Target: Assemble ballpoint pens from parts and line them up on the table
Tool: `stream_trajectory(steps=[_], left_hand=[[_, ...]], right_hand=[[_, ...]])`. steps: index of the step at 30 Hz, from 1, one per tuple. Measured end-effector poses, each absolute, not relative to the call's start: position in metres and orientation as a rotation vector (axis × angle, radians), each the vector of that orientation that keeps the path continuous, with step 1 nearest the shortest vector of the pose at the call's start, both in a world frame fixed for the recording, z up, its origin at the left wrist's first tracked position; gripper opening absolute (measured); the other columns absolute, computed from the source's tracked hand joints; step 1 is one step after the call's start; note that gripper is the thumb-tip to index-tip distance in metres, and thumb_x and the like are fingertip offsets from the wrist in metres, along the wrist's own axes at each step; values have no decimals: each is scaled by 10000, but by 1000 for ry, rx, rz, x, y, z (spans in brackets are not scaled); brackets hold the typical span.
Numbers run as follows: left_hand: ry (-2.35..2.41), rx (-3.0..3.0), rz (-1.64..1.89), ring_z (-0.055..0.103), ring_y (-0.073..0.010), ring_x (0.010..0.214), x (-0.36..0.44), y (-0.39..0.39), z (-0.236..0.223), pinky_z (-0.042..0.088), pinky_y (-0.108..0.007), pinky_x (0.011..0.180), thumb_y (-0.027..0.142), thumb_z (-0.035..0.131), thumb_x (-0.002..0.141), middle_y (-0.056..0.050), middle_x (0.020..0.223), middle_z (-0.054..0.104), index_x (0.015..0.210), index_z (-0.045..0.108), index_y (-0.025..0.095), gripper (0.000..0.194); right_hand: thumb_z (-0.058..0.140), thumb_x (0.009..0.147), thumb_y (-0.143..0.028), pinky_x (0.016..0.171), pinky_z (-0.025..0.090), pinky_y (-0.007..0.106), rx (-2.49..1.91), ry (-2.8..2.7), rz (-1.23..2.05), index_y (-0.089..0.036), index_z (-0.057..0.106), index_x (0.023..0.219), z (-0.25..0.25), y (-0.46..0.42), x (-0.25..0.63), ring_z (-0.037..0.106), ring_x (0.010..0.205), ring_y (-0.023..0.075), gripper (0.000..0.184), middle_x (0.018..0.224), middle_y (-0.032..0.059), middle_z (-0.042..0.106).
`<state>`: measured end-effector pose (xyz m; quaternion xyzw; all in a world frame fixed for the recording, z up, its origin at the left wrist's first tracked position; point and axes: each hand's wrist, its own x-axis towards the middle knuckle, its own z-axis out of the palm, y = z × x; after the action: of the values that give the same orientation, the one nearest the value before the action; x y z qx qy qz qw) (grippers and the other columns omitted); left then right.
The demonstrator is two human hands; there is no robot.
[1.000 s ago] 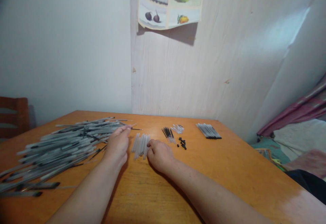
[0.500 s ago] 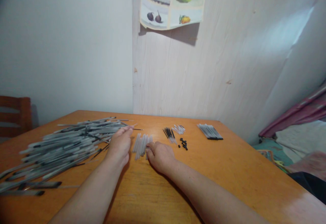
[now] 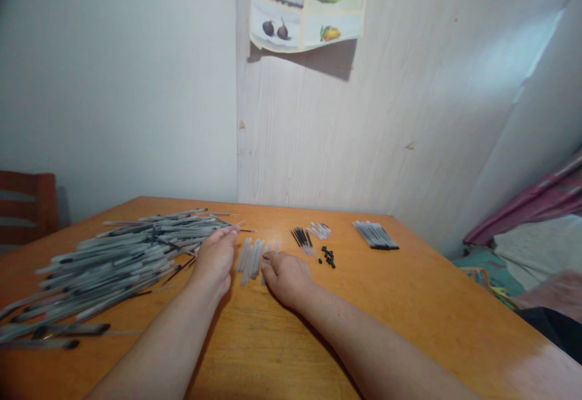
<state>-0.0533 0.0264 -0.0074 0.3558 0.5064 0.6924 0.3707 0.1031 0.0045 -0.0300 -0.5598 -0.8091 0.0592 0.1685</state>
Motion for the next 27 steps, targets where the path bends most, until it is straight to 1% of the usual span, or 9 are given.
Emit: stream_trajectory(steps=[6,12,16,21,23,27], left_hand=[[1278,914,1760,629,-187,906,-52,25,-7,450,-320,883,259,602,730,-70,931,711,868,684,148,195],[1274,899,1691,627,-177,856,-51,27,-12,451,-315,854,237,584,713,-58,910,707,851,686,149,193],[1269,907,1692,625,-186,870,-52,30,-16,444,-330,869,249,583,717,-67,923,705,853,690,145,202],[1310,892,1715,627,-180,844,-55,31,-15,443,-328,869,241,592,708,-60,883,707,829,697,142,189],[1325,865,1733,628,-178,856,-60,32,-12,440,-328,889,209,588,689,-57,877,706,818,694,142,180],[1351,751,1817,628,-178,877,-74,36,-7,441,-334,924,198,587,669,-45,858,703,772,676,151,143]], right_hand=[[336,975,-482,828,460,336,-1462,-2496,84,-315,509,1404,-24,5,98,664,996,245,491,1147,78,707],[313,985,-491,837,463,331,-1400,-2586,52,-345,552,1363,-23,11,100,670,996,238,471,1127,59,719],[317,987,-479,861,461,328,-1394,-2555,88,-323,546,1374,-25,12,105,664,1030,236,475,1176,60,707],[335,986,-456,875,448,309,-1421,-2455,134,-261,543,1370,-26,11,109,643,1067,224,479,1213,78,685],[341,985,-446,867,440,301,-1446,-2408,117,-249,574,1331,-27,11,110,637,1056,219,461,1190,83,684],[325,991,-439,820,423,303,-1532,-2317,46,-240,618,1263,-31,13,113,637,974,219,447,1053,90,685]])
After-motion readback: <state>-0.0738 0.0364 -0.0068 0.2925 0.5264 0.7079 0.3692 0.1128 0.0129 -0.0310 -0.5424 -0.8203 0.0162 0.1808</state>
